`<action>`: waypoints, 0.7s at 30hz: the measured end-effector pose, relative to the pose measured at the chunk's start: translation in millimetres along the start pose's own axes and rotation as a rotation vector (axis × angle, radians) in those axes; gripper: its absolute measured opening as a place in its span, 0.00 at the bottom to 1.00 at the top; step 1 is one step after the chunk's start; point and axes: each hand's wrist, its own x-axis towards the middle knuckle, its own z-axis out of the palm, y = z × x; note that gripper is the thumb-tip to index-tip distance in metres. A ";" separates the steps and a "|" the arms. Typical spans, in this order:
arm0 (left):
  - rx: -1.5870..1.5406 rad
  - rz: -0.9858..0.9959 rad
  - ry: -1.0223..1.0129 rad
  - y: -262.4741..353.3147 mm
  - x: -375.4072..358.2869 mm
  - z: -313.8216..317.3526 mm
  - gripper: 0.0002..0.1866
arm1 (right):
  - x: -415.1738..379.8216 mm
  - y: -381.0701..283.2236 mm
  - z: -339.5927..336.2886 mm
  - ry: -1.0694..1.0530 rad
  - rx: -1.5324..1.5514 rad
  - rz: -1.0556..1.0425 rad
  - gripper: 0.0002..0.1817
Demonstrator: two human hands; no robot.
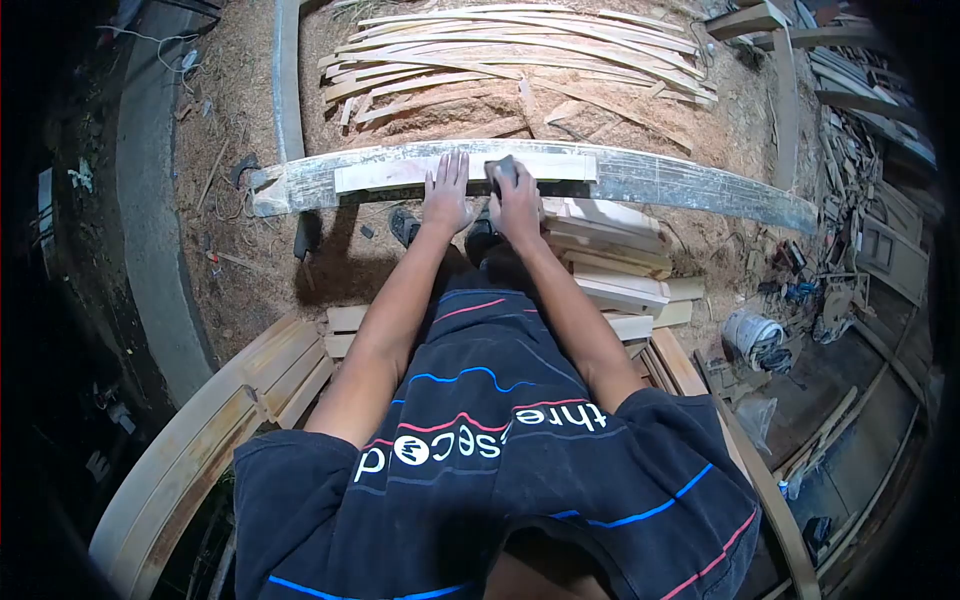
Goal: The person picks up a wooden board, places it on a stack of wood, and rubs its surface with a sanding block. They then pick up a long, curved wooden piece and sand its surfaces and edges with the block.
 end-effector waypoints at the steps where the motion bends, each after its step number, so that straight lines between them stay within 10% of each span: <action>1: 0.006 0.008 -0.004 -1.7 0.4 -0.3 0.56 | 0.8 7.7 -5.9 -0.015 0.067 -0.074 0.30; 11: 0.042 -0.074 0.067 -34.7 -16.1 9.8 0.59 | 20.5 24.7 -8.5 0.260 -0.053 0.463 0.31; 16: -0.003 -0.138 0.042 -54.8 -24.9 -3.2 0.58 | 9.6 -14.1 20.5 -0.018 0.026 -0.122 0.32; 21: -0.014 -0.072 -0.026 -69.0 -35.3 -15.6 0.57 | 12.2 45.7 -8.5 0.246 0.011 0.127 0.29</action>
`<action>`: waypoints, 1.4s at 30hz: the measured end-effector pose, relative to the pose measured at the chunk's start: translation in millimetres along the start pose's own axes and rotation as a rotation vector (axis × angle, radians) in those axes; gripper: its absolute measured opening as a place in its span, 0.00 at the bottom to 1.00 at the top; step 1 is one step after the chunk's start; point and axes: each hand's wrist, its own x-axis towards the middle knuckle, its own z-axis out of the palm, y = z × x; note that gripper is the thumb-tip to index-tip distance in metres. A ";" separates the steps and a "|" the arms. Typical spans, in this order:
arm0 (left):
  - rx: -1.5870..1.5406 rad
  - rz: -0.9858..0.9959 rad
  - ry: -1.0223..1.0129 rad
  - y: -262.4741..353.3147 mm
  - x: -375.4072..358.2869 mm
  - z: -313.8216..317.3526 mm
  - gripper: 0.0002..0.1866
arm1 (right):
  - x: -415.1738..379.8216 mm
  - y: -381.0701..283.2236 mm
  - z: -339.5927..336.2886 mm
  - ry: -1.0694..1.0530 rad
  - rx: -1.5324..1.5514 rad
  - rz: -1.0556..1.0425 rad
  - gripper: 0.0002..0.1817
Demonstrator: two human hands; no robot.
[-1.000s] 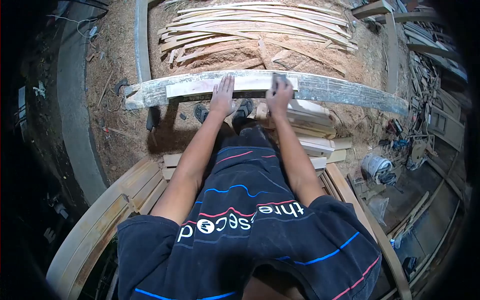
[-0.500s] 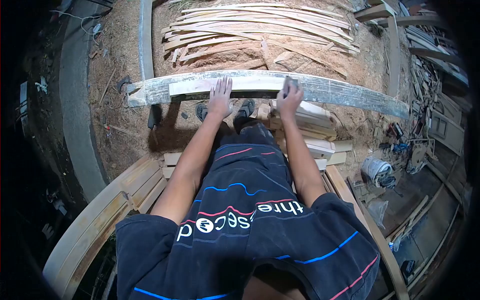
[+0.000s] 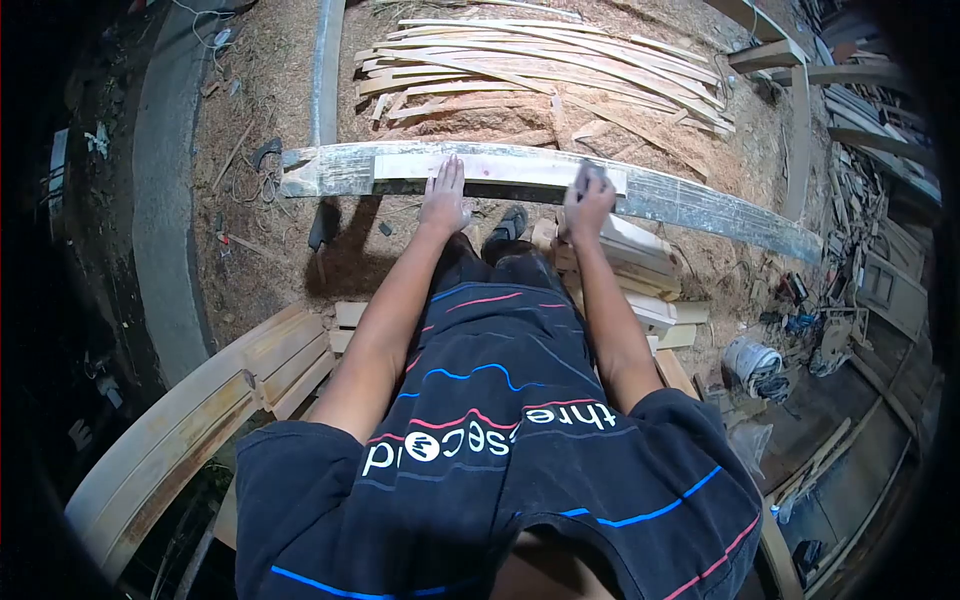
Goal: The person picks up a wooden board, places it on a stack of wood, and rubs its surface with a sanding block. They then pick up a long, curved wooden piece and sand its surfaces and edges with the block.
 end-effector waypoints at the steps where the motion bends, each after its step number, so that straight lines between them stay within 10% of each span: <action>1: -0.002 0.004 -0.001 -3.2 -1.2 -0.3 0.57 | -1.7 -2.9 1.0 0.002 -0.004 0.002 0.29; 4: 0.008 0.045 0.007 -14.8 0.0 5.3 0.56 | -5.8 -34.9 9.4 0.007 -0.058 0.298 0.30; 10: 0.019 0.110 0.061 -35.2 -1.7 8.2 0.57 | -39.9 -120.9 50.1 -0.331 0.104 -0.130 0.31; 20: -0.004 0.131 0.049 -94.2 -11.5 -5.3 0.53 | -36.7 -111.4 68.8 0.111 -0.095 0.258 0.32; 24: 0.012 0.116 0.002 -110.3 -13.5 -17.1 0.54 | -68.9 -161.9 106.3 -0.061 -0.020 -0.187 0.32; 34: -0.027 0.148 0.102 -132.8 -14.4 -9.1 0.53 | -59.8 -169.3 107.8 0.048 -0.088 0.135 0.31; 42: 0.068 0.047 0.050 -139.3 -30.1 -26.5 0.53 | -74.1 -199.5 121.1 -0.149 0.124 -0.322 0.32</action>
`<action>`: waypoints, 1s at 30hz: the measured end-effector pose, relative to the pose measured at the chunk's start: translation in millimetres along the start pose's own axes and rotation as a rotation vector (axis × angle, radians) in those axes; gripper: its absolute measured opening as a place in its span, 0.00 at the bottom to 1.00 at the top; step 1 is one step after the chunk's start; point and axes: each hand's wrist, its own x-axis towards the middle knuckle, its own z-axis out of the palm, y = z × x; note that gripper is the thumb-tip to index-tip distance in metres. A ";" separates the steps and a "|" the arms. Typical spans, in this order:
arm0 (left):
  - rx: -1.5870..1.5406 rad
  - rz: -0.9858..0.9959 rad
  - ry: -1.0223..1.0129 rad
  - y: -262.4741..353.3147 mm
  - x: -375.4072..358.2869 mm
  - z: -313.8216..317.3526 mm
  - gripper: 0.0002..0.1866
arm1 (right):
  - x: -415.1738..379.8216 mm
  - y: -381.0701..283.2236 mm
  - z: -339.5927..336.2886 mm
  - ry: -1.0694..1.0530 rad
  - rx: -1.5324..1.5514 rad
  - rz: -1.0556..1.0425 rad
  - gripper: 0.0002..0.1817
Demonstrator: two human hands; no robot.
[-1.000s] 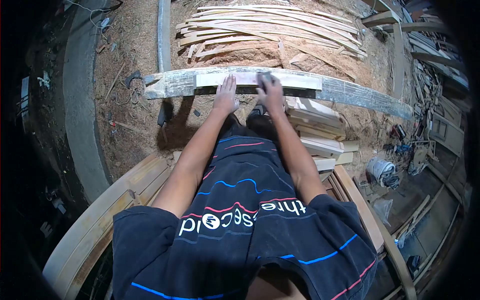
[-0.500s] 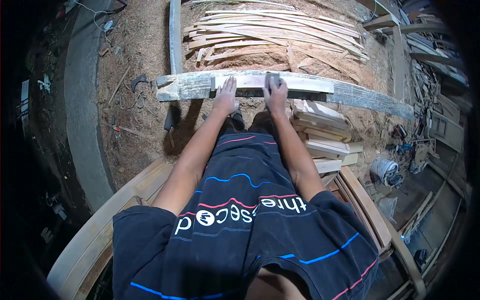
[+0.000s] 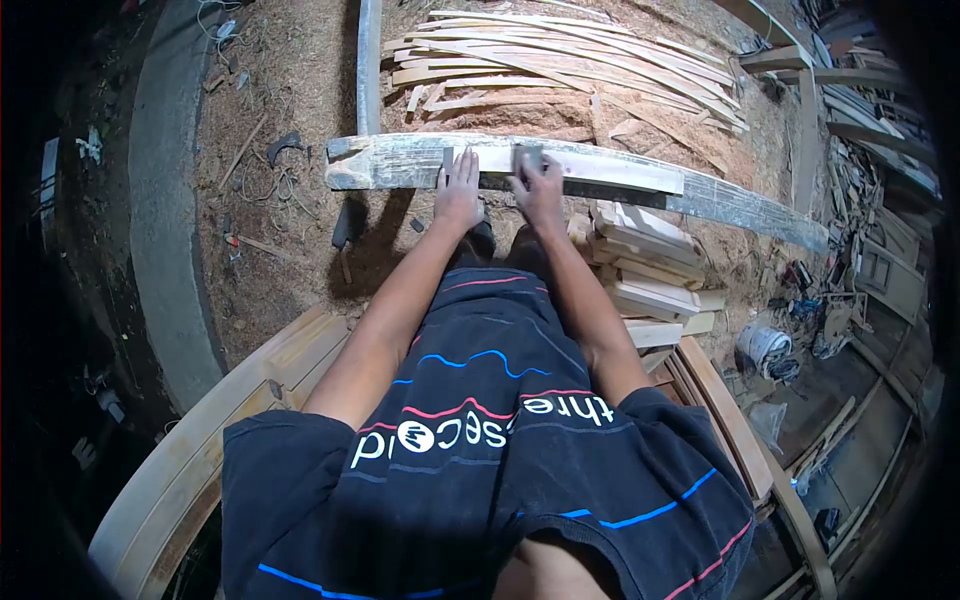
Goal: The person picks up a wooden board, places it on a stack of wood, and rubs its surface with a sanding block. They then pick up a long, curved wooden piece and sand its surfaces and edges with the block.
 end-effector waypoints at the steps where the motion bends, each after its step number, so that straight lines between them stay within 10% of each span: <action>1: -0.002 0.017 -0.002 -2.8 -1.8 -0.3 0.54 | -0.8 10.5 -7.8 0.052 -0.017 0.109 0.30; 8: -0.010 0.012 -0.013 -11.1 -8.5 1.7 0.54 | 10.6 -11.0 0.5 0.163 -0.121 0.338 0.28; 15: -0.014 0.013 -0.012 -11.5 -10.7 -1.2 0.53 | 6.7 -12.2 13.6 -0.029 0.186 -0.023 0.29; 22: -0.028 0.004 0.021 -15.3 -12.0 4.1 0.53 | 3.6 1.6 6.8 0.318 -0.193 0.454 0.25; 30: -0.118 -0.021 0.049 -31.9 -9.9 11.9 0.55 | 17.1 -53.1 32.8 -0.161 0.113 -0.104 0.26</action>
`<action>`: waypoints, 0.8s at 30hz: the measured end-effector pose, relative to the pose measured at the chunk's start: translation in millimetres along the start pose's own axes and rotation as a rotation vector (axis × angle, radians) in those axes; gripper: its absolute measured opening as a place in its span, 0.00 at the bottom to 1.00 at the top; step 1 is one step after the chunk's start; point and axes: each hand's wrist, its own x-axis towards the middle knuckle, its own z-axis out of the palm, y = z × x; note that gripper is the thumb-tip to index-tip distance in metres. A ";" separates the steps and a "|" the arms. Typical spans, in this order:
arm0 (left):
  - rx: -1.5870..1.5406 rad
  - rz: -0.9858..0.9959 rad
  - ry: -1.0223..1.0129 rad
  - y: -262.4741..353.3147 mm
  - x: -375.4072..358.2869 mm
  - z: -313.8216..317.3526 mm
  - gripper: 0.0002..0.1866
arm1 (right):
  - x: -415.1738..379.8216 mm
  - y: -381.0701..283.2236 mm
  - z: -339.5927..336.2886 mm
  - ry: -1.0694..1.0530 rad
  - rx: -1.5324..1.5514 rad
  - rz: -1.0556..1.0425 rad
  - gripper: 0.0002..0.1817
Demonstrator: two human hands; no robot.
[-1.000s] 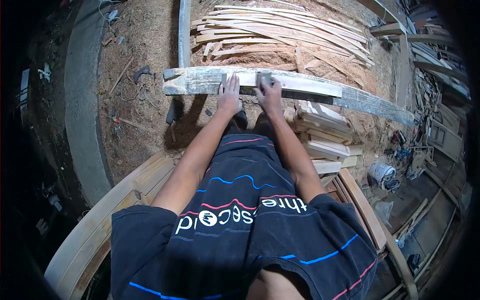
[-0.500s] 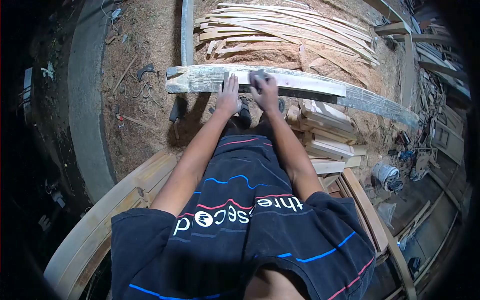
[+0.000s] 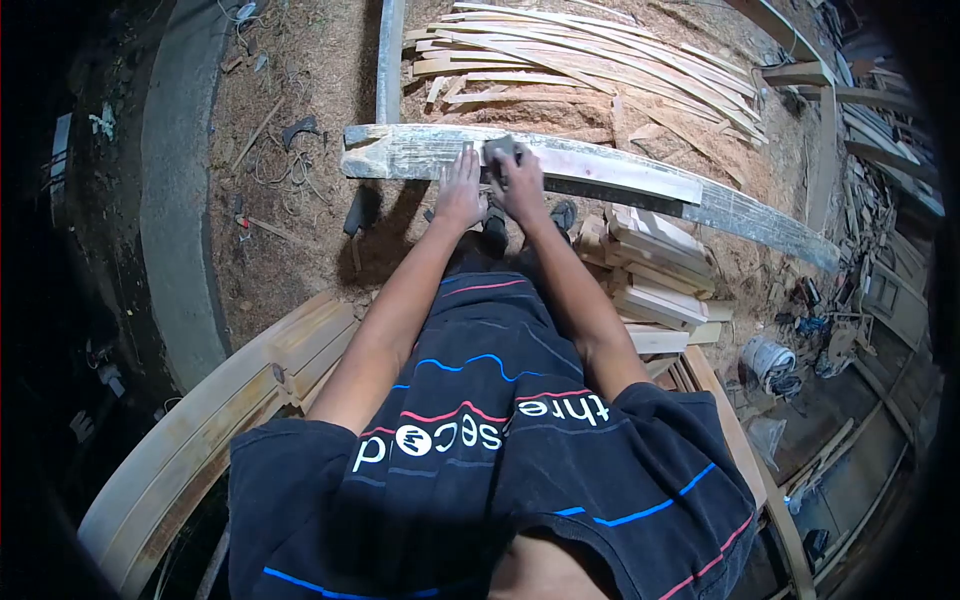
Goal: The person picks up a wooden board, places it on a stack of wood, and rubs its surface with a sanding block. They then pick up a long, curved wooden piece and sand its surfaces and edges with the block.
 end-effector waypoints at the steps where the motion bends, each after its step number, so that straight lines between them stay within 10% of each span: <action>1: -0.015 -0.028 -0.038 2.1 -0.3 -3.4 0.52 | -1.4 10.4 -8.4 0.001 -0.005 -0.002 0.26; 7: -0.024 -0.047 -0.021 6.0 -3.9 -7.0 0.52 | 2.4 10.8 -9.9 0.324 -0.246 0.503 0.27; 12: 0.035 -0.051 -0.008 0.0 -2.7 0.5 0.52 | 9.3 -27.9 20.7 0.022 -0.085 0.026 0.28; 24: 0.046 -0.103 -0.090 -13.6 -12.5 -13.6 0.53 | 14.4 -30.7 23.7 -0.031 -0.065 0.042 0.30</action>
